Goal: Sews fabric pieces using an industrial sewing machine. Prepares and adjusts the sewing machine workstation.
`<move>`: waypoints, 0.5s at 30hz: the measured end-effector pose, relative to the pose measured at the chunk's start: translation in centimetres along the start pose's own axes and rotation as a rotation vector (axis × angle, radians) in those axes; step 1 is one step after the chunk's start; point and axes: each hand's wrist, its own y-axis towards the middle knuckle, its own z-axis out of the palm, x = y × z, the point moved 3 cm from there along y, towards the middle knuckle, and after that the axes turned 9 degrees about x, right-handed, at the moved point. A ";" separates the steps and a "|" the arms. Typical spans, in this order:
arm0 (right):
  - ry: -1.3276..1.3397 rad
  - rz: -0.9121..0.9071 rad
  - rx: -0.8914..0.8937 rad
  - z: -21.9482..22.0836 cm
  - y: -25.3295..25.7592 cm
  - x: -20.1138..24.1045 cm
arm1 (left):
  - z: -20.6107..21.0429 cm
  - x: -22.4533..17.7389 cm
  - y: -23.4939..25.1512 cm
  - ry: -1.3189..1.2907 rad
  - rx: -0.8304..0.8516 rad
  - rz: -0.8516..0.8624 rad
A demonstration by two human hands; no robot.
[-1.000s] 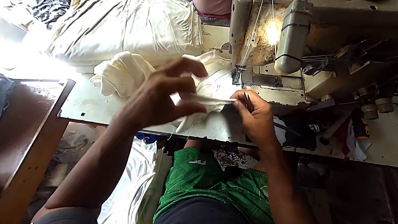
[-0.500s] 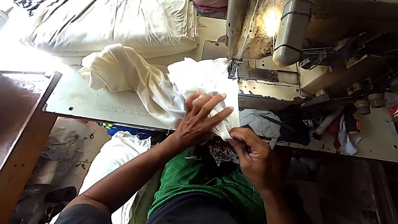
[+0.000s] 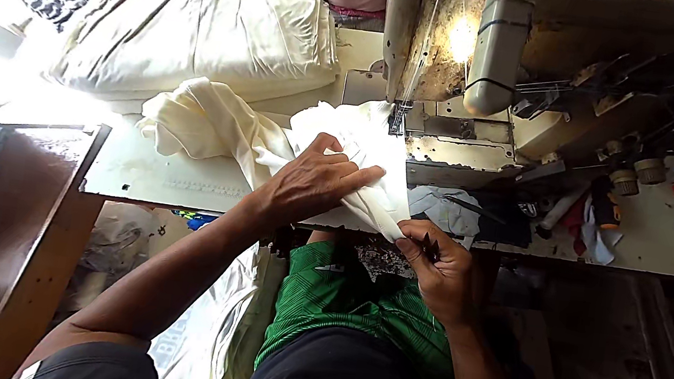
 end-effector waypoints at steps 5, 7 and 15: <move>0.006 0.005 -0.020 -0.2 0.0 0.0 | 0.6 -0.3 0.0 0.053 -0.119 -0.089; 0.009 0.011 -0.020 -0.3 -0.1 0.2 | 0.1 -0.6 0.1 0.049 -0.134 -0.079; 0.065 0.038 -0.047 -0.5 0.0 -0.1 | -1.1 -0.8 0.7 0.075 -0.098 -0.056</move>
